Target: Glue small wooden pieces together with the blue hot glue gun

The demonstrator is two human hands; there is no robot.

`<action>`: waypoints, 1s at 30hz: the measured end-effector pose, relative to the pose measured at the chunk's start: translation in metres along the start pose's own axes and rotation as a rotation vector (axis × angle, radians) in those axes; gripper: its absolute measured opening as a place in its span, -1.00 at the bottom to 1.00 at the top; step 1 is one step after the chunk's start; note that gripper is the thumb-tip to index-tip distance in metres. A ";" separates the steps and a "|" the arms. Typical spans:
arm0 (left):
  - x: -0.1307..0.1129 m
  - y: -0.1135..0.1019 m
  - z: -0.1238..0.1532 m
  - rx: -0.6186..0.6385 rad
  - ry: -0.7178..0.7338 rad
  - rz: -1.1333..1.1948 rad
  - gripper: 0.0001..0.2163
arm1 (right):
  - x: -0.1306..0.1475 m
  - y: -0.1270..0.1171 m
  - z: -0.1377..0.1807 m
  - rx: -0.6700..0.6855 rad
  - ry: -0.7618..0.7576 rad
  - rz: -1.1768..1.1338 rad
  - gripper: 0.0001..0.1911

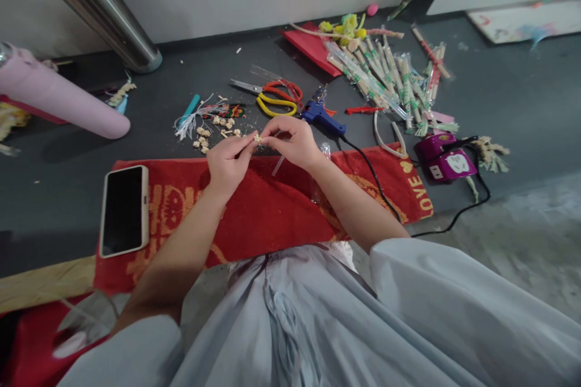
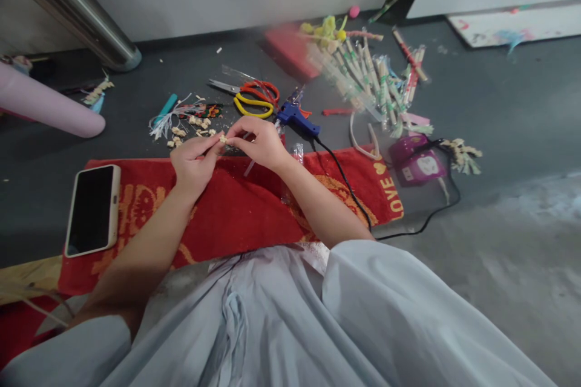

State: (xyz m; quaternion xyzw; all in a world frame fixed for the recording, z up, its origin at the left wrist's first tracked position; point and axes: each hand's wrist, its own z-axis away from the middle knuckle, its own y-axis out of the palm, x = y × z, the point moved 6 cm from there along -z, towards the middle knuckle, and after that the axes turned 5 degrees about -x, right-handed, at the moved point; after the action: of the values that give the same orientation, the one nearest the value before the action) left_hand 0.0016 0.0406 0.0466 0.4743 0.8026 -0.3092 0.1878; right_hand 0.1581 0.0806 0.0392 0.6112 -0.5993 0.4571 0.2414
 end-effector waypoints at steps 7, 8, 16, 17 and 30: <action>-0.005 -0.001 0.004 -0.038 0.121 -0.029 -0.86 | 0.001 0.000 0.001 -0.039 -0.065 -0.057 -0.75; -0.007 -0.001 0.005 -0.049 0.144 -0.040 -0.87 | 0.001 0.000 0.001 -0.038 -0.072 -0.059 -0.72; -0.010 -0.003 0.008 -0.031 0.233 -0.138 -0.85 | 0.012 -0.003 0.000 0.003 -0.144 -0.049 -0.62; -0.009 -0.003 0.008 -0.026 0.230 -0.141 -0.84 | 0.012 -0.003 0.000 0.003 -0.147 -0.046 -0.63; 0.004 0.003 0.004 0.083 -0.232 0.043 -0.65 | -0.002 0.000 0.001 0.003 0.095 -0.007 -0.82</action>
State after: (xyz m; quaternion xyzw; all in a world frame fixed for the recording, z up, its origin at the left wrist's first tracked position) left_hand 0.0027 0.0418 0.0403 0.4600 0.7515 -0.3909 0.2663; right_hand 0.1585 0.0809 0.0371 0.5910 -0.5845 0.4858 0.2703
